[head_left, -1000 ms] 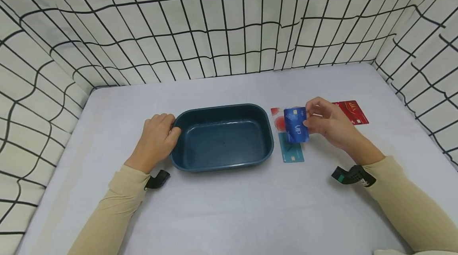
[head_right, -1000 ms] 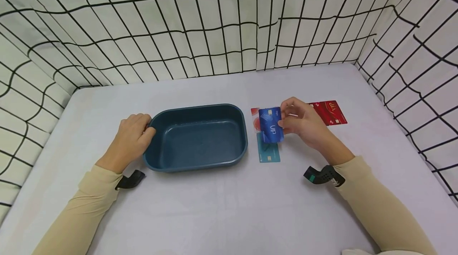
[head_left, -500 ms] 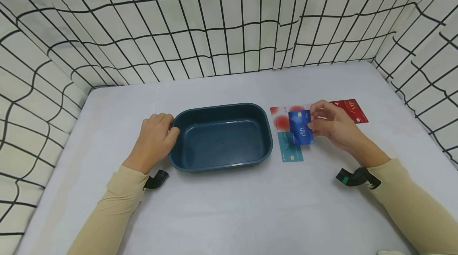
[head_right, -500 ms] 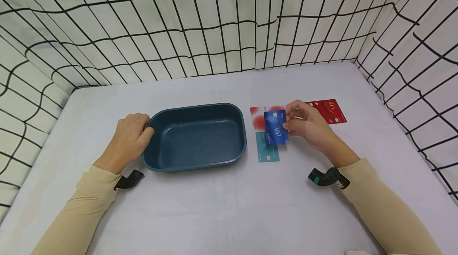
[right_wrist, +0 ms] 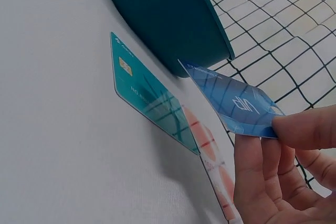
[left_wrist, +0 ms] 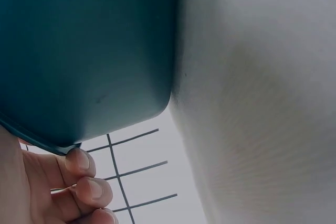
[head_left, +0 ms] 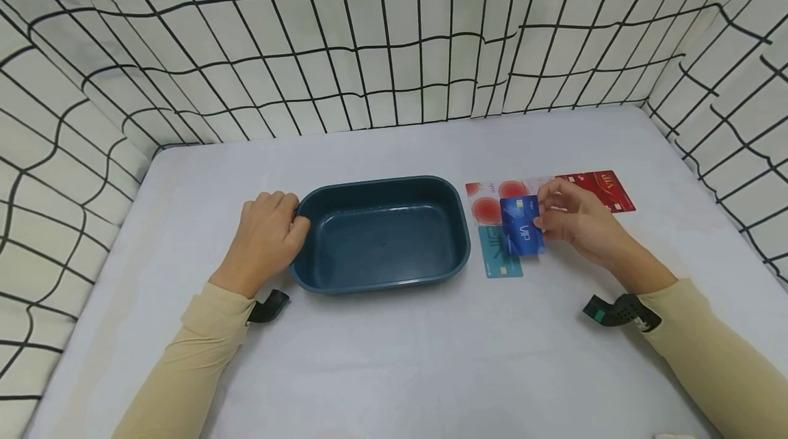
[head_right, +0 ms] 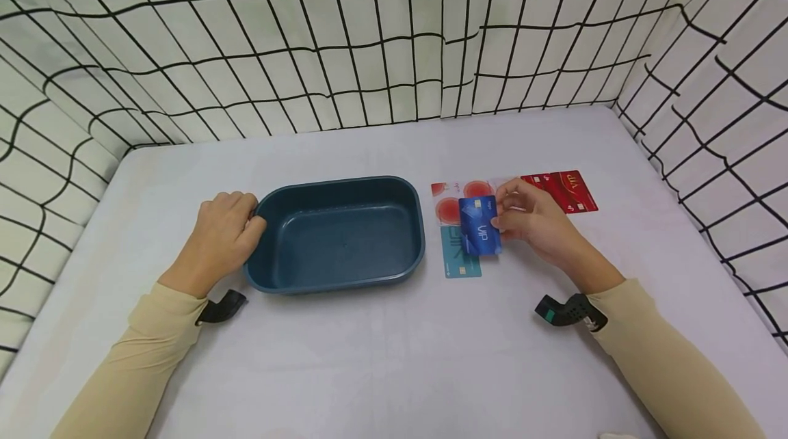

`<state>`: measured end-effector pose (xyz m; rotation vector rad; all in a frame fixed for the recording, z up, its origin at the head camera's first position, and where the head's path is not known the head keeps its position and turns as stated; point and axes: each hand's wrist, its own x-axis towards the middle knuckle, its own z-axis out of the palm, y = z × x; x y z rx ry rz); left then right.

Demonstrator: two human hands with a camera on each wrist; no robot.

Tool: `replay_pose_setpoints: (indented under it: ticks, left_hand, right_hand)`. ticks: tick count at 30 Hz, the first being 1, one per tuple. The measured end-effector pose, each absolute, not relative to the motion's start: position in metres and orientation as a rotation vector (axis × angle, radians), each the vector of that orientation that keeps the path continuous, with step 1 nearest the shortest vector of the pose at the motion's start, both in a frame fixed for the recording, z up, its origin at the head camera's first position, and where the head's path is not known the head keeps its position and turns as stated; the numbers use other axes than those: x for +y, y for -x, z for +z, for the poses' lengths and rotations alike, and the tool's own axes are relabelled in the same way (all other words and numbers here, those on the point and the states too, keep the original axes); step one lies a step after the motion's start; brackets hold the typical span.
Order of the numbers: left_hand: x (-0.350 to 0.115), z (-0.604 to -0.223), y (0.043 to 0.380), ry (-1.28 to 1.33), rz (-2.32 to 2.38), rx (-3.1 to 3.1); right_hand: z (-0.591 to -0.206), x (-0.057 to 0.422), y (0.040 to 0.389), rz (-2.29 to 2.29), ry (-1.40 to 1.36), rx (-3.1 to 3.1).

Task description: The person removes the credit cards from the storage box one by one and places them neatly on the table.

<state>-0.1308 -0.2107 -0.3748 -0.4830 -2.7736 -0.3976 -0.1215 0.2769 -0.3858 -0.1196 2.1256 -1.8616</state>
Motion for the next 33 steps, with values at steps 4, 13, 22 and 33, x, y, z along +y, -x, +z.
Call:
replay_pose_setpoints:
  ticks: [4, 13, 22, 33]
  left_hand:
    - [-0.210, -0.374, 0.130, 0.488, -0.386, -2.767]
    - [-0.207, -0.373, 0.130, 0.478, -0.384, -2.791]
    - [-0.208, -0.375, 0.130, 0.468, -0.411, -2.799]
    - [-0.207, -0.375, 0.131, 0.475, -0.426, -2.799]
  right_hand:
    - [-0.387, 0.279, 0.119, -1.845, 0.106, 2.141]
    - [-0.390, 0.285, 0.116, -1.761, 0.070, 2.186]
    - [-0.392, 0.293, 0.118, -1.620, 0.036, 2.230]
    - [-0.391, 0.304, 0.119, -1.474, 0.003, 2.282]
